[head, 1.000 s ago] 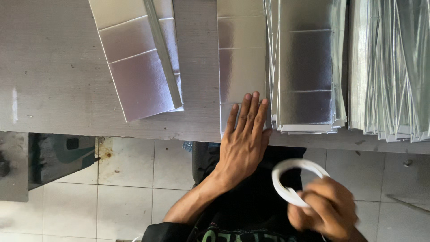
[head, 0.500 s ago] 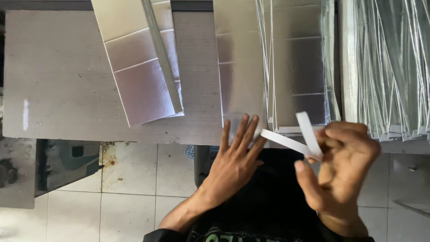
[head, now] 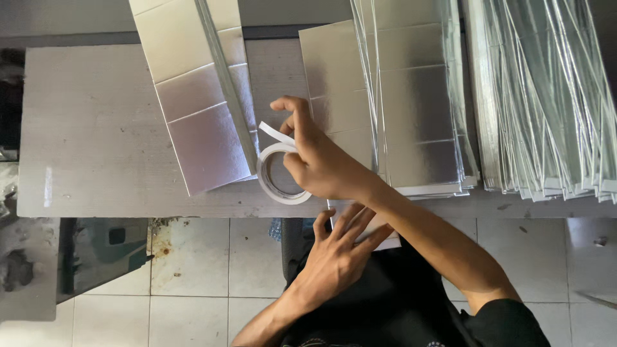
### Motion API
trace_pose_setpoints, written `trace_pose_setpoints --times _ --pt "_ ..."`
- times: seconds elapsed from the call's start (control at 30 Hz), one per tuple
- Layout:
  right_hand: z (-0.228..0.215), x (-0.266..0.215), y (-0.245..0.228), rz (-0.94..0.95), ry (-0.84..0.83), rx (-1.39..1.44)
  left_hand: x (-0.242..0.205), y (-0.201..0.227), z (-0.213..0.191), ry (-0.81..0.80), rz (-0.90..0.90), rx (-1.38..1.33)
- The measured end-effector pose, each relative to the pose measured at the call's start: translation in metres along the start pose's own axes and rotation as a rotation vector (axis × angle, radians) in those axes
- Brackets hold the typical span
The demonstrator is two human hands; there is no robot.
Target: The person applies white tape to the edges of rectangular metallic panels on a workbench. They smooth the tape down with their fingers, then pick up a stack of the taped panels and place them on top of another stack.
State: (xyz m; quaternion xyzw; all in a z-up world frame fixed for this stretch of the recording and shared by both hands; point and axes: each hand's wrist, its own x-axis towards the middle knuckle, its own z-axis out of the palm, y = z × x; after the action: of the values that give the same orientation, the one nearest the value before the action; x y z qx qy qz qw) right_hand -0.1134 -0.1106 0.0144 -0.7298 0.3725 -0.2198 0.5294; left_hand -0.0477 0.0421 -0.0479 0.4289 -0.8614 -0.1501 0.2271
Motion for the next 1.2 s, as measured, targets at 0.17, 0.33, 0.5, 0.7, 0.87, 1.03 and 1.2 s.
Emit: trace_pose_setpoints --times 0.17,0.33,0.5,0.7,0.87,1.03,1.2 --pt "0.013 -0.001 0.017 -0.244 0.105 -0.37 0.0 0.001 0.007 0.035 -0.043 -0.058" --pt "0.012 -0.013 0.014 -0.373 0.219 -0.769 0.0 0.001 0.008 0.203 -0.076 -0.201" --pt "0.0 -0.016 0.01 -0.39 0.064 -0.839 0.0 0.0 0.0 0.198 -0.087 -0.098" --pt "-0.026 -0.078 -0.015 -0.355 0.272 -0.788 -0.007 -0.011 -0.029 0.251 -0.018 -0.203" --pt "-0.015 -0.143 0.0 0.02 0.409 -0.476 -0.028 -0.018 -0.026 0.333 -0.008 -0.124" --pt "-0.011 -0.157 0.016 0.232 0.228 0.059 -0.019 -0.014 -0.032 0.233 0.105 -0.165" --pt "-0.005 -0.156 0.013 0.128 0.425 0.013 -0.029 -0.02 -0.03 0.501 -0.093 -0.381"
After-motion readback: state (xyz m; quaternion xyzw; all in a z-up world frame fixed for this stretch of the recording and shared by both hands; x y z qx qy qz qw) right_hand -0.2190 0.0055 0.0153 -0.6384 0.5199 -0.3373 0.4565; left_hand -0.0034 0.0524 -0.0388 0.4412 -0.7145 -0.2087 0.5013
